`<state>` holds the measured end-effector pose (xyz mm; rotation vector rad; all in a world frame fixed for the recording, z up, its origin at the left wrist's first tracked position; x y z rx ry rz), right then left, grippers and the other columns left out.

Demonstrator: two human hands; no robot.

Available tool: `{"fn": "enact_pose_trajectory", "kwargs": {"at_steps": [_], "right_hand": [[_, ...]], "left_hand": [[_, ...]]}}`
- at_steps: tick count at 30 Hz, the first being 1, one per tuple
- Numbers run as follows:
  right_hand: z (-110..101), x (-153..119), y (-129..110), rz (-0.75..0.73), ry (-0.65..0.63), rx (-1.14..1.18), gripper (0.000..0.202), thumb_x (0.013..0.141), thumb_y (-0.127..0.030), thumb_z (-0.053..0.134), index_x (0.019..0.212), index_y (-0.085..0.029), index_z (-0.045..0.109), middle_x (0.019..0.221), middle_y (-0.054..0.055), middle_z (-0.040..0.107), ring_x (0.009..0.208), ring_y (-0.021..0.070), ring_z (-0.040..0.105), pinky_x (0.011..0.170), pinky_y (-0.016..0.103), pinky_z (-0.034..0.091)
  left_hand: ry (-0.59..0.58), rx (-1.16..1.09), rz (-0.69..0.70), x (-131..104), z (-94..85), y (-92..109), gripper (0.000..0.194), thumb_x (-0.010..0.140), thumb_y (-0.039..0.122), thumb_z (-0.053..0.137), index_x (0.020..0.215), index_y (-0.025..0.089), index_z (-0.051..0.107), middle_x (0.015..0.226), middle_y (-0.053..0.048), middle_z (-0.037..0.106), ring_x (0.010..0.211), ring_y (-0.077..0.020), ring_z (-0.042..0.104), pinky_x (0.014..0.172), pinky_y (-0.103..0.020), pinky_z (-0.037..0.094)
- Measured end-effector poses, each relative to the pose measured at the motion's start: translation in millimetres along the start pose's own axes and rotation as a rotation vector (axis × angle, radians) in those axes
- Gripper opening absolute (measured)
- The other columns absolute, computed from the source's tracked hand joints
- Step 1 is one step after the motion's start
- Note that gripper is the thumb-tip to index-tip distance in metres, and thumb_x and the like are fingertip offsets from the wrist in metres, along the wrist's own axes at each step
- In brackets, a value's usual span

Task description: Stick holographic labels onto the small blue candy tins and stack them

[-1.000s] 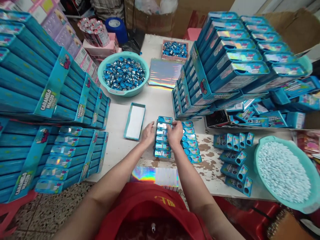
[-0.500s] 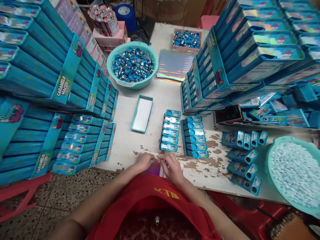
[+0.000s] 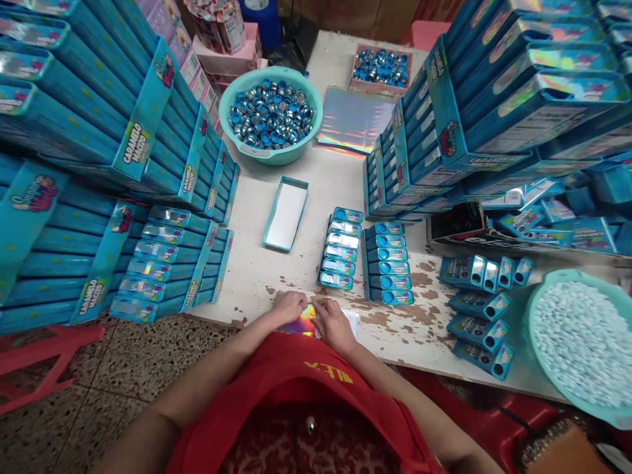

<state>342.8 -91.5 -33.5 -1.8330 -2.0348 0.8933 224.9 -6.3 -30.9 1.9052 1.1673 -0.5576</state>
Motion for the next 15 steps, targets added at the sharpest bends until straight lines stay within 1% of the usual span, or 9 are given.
{"fn": "enact_pose_trajectory", "kwargs": {"at_steps": [5, 7, 9, 11, 13, 15], "right_hand": [[3, -5, -1, -0.087, -0.020, 0.017, 0.037, 0.080, -0.013, 0.055, 0.116, -0.020, 0.058, 0.104, 0.011, 0.057, 0.095, 0.0244, 0.053, 0.083, 0.039, 0.049], [2, -6, -1, -0.108, -0.015, 0.021, 0.030, 0.080, -0.014, 0.056, 0.109, -0.021, 0.060, 0.104, 0.010, 0.058, 0.094, 0.0237, 0.053, 0.082, 0.038, 0.049], [-1, -5, -2, -0.092, 0.001, 0.012, 0.019, 0.080, -0.017, 0.057, 0.098, -0.022, 0.062, 0.101, 0.009, 0.059, 0.092, 0.0237, 0.053, 0.079, 0.037, 0.048], [-6, -2, -5, -0.054, 0.008, -0.016, 0.007, 0.082, -0.019, 0.057, 0.085, -0.021, 0.062, 0.090, 0.008, 0.060, 0.086, 0.0234, 0.054, 0.074, 0.036, 0.047], [-16, 1, -11, -0.032, -0.002, -0.018, 0.010, 0.083, -0.020, 0.054, 0.076, -0.021, 0.060, 0.078, 0.006, 0.060, 0.079, 0.0224, 0.054, 0.069, 0.034, 0.045], [-31, 2, -18, -0.006, 0.009, 0.055, 0.013, 0.084, -0.022, 0.053, 0.073, -0.022, 0.059, 0.073, 0.004, 0.060, 0.075, 0.0207, 0.054, 0.067, 0.031, 0.043]], "left_hand": [[0.001, -0.001, -0.021, 0, 0.5, 0, 0.031, 0.084, 0.024, 0.038, 0.083, 0.020, 0.068, 0.092, -0.008, 0.071, 0.092, -0.0223, 0.062, 0.080, -0.032, 0.038], [0.004, -0.002, -0.030, 1, 1.6, -1, 0.030, 0.083, 0.023, 0.039, 0.083, 0.020, 0.068, 0.092, -0.008, 0.071, 0.092, -0.0222, 0.062, 0.081, -0.033, 0.038], [0.007, -0.006, -0.034, 2, 2.9, -2, 0.030, 0.083, 0.024, 0.039, 0.083, 0.020, 0.068, 0.092, -0.008, 0.071, 0.092, -0.0221, 0.062, 0.081, -0.033, 0.038], [0.011, -0.014, -0.035, 3, 4.2, -2, 0.030, 0.084, 0.025, 0.039, 0.084, 0.020, 0.068, 0.092, -0.008, 0.071, 0.092, -0.0223, 0.062, 0.081, -0.034, 0.038], [0.017, -0.025, -0.034, 4, 4.8, -3, 0.029, 0.084, 0.026, 0.039, 0.083, 0.020, 0.068, 0.091, -0.008, 0.071, 0.092, -0.0228, 0.062, 0.083, -0.035, 0.037], [0.016, -0.032, -0.032, 2, 4.2, -4, 0.028, 0.084, 0.025, 0.040, 0.082, 0.019, 0.068, 0.090, -0.008, 0.070, 0.091, -0.0225, 0.061, 0.085, -0.035, 0.037]]}}
Point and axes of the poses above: each hand's wrist, its own x-axis towards the middle knuckle, its own z-axis out of the palm, y = z × x, the point moved 4 cm from there along x, towards the middle knuckle
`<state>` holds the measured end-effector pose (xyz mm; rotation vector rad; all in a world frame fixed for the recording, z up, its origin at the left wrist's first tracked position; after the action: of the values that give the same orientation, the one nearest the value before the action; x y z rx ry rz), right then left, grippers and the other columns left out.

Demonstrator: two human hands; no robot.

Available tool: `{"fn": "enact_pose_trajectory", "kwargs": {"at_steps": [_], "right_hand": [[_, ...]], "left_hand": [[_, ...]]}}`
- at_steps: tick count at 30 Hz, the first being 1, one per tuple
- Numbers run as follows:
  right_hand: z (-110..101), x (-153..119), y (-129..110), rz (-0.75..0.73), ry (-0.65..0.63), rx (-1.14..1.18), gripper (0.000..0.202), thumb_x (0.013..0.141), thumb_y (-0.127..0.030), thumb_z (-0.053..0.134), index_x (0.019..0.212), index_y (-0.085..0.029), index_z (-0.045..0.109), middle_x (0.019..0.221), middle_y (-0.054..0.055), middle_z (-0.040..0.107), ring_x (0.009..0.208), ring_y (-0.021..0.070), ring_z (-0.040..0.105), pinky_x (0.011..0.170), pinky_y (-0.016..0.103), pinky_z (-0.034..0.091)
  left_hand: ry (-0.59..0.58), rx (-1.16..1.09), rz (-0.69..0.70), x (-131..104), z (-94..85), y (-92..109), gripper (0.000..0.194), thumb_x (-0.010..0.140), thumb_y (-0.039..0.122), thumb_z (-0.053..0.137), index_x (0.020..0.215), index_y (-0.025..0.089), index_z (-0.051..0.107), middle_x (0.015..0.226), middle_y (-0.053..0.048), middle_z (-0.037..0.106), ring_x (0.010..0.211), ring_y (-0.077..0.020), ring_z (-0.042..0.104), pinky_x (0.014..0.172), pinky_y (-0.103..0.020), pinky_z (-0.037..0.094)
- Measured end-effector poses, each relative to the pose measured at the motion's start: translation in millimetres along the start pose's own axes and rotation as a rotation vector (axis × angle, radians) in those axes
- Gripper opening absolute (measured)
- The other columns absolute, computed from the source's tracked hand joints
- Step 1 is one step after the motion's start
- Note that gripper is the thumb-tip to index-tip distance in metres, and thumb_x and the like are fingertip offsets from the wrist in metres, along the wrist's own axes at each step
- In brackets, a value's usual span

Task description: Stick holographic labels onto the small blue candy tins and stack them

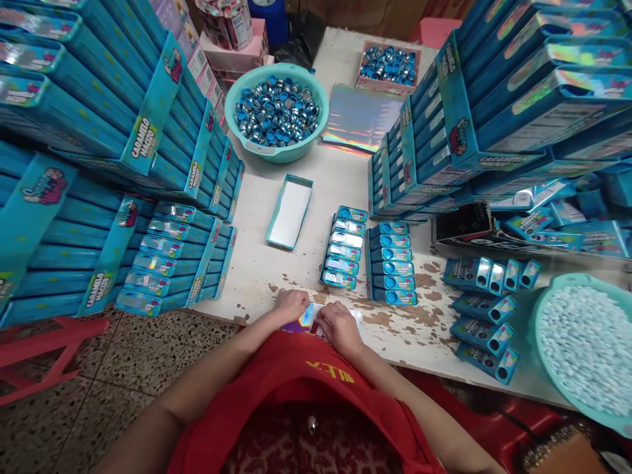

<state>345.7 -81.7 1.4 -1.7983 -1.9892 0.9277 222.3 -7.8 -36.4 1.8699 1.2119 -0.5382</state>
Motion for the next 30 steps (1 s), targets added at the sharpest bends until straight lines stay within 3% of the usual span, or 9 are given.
{"fn": "enact_pose_trajectory", "kwargs": {"at_steps": [3, 5, 7, 10, 13, 18, 22, 26, 30], "right_hand": [[-32, 1, -9, 0.095, 0.070, 0.212, 0.013, 0.084, -0.027, 0.054, 0.072, -0.022, 0.057, 0.071, 0.002, 0.060, 0.070, 0.0174, 0.054, 0.064, 0.028, 0.042], [-53, 4, -12, 0.182, 0.116, 0.361, 0.015, 0.082, -0.031, 0.056, 0.071, -0.021, 0.056, 0.068, 0.000, 0.059, 0.065, 0.0154, 0.053, 0.060, 0.026, 0.041], [-68, 10, -13, 0.249, 0.153, 0.500, 0.017, 0.080, -0.035, 0.058, 0.070, -0.021, 0.056, 0.064, -0.002, 0.057, 0.060, 0.0135, 0.051, 0.057, 0.024, 0.039], [-82, 26, -7, 0.323, 0.256, 0.642, 0.021, 0.076, -0.039, 0.060, 0.068, -0.020, 0.056, 0.060, -0.003, 0.055, 0.054, 0.0117, 0.047, 0.054, 0.023, 0.037], [-91, 49, 7, 0.415, 0.450, 0.694, 0.025, 0.072, -0.043, 0.063, 0.068, -0.019, 0.056, 0.058, -0.004, 0.053, 0.051, 0.0110, 0.044, 0.051, 0.023, 0.036], [-109, 98, 30, 0.427, 0.613, 0.688, 0.027, 0.069, -0.045, 0.063, 0.069, -0.018, 0.058, 0.060, -0.003, 0.055, 0.054, 0.0119, 0.044, 0.053, 0.024, 0.038], [-127, 131, 45, 0.433, 0.758, 0.457, 0.023, 0.069, -0.041, 0.063, 0.068, -0.018, 0.062, 0.074, 0.002, 0.057, 0.071, 0.0173, 0.049, 0.069, 0.031, 0.042], [-131, 153, 59, 0.534, 0.849, 0.274, 0.014, 0.067, -0.031, 0.065, 0.066, -0.017, 0.064, 0.086, 0.008, 0.055, 0.092, 0.0248, 0.048, 0.087, 0.039, 0.037], [-124, 163, 66, 0.548, 0.877, 0.225, 0.010, 0.070, -0.026, 0.062, 0.067, -0.016, 0.063, 0.095, 0.012, 0.052, 0.098, 0.0261, 0.047, 0.089, 0.039, 0.036]], "left_hand": [[0.097, -0.170, 0.076, -9, -10.4, 1, 0.030, 0.087, 0.029, 0.038, 0.085, 0.019, 0.067, 0.094, -0.007, 0.069, 0.095, -0.0204, 0.059, 0.087, -0.032, 0.039], [0.161, -0.459, 0.202, -19, -22.1, 7, 0.034, 0.089, 0.036, 0.036, 0.099, 0.019, 0.064, 0.104, -0.007, 0.066, 0.100, -0.0187, 0.057, 0.087, -0.030, 0.040], [0.124, -0.722, 0.316, -28, -32.2, 17, 0.034, 0.085, 0.040, 0.044, 0.107, 0.019, 0.059, 0.107, -0.007, 0.064, 0.098, -0.0176, 0.058, 0.084, -0.027, 0.043], [0.042, -0.847, 0.303, -28, -46.2, 29, 0.024, 0.077, 0.037, 0.055, 0.089, 0.017, 0.060, 0.077, -0.001, 0.065, 0.073, -0.0140, 0.059, 0.067, -0.024, 0.045], [0.101, -0.836, 0.265, -9, -72.9, 36, 0.024, 0.079, 0.037, 0.047, 0.074, 0.016, 0.058, 0.054, 0.004, 0.051, 0.052, -0.0099, 0.050, 0.055, -0.022, 0.041], [0.239, -0.600, 0.337, 34, -139.9, 50, 0.031, 0.079, 0.040, 0.046, 0.065, 0.016, 0.058, 0.051, 0.004, 0.050, 0.051, -0.0096, 0.046, 0.053, -0.021, 0.036], [0.333, -0.359, 0.305, 67, -181.7, 61, 0.032, 0.081, 0.037, 0.043, 0.062, 0.016, 0.060, 0.051, 0.002, 0.051, 0.053, -0.0115, 0.045, 0.053, -0.022, 0.032], [0.324, -0.189, 0.263, 97, -196.9, 69, 0.032, 0.084, 0.032, 0.039, 0.069, 0.017, 0.063, 0.060, -0.002, 0.056, 0.063, -0.0164, 0.052, 0.058, -0.025, 0.035], [0.326, -0.198, 0.239, 116, -195.6, 69, 0.030, 0.083, 0.029, 0.040, 0.064, 0.018, 0.059, 0.069, -0.006, 0.060, 0.073, -0.0195, 0.056, 0.064, -0.027, 0.038]]}}
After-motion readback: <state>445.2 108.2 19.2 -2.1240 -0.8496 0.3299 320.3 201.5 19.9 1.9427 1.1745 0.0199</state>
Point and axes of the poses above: each hand's wrist, its own x-axis towards the middle knuckle, its own z-axis out of the palm, y = z × x, the point moved 4 cm from there along x, towards the middle knuckle
